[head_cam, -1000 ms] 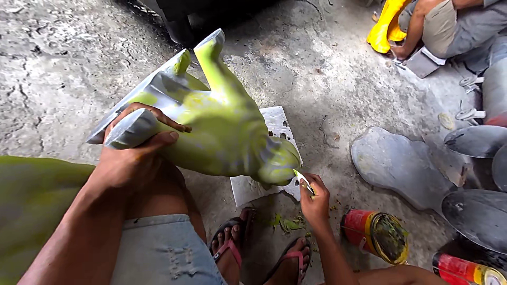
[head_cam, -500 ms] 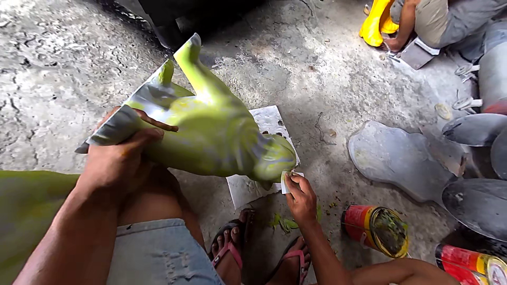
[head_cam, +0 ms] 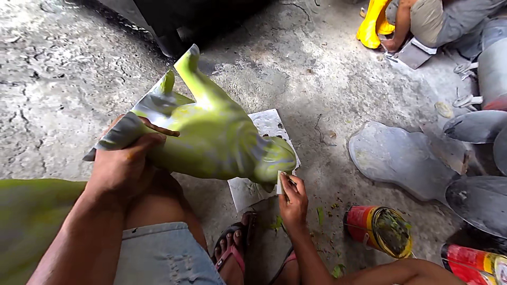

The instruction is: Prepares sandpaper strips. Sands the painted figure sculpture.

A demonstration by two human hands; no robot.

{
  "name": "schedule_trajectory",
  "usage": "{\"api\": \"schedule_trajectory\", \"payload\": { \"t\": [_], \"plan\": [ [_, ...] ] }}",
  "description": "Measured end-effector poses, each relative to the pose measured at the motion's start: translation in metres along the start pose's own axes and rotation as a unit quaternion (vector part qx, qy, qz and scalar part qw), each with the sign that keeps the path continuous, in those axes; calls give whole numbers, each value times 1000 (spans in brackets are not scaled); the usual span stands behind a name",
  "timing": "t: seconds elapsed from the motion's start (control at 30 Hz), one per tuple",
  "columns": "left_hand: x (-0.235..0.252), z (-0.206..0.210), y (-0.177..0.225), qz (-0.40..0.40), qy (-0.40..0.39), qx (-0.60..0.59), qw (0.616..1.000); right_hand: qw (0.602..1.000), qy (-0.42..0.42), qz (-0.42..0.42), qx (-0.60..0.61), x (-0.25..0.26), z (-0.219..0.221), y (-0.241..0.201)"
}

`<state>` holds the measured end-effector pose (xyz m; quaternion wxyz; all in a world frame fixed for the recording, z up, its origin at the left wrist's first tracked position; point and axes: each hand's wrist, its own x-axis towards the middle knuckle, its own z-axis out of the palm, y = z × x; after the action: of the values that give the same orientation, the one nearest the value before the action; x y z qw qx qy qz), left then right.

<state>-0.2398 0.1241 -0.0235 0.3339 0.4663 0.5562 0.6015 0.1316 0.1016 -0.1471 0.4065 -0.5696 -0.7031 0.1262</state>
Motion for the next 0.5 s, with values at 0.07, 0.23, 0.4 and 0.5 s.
{"api": "schedule_trajectory", "payload": {
  "t": [0.07, 0.23, 0.4, 0.5],
  "plan": [
    [0, 2, 1, -10, 6, -7, 1000, 1000, 8, -10, -3, -5, 6, -3],
    [2, 15, 15, -62, 51, -17, 997, 996, 59, -9, 64, 14, -5, 1],
    [30, 14, 8, -117, 92, -40, 988, 992, 32, 61, 102, 54, -27, 15],
    [46, 14, 1, -166, 135, -61, 975, 992, 4, 70, 108, 76, -34, 14]
  ]
}}
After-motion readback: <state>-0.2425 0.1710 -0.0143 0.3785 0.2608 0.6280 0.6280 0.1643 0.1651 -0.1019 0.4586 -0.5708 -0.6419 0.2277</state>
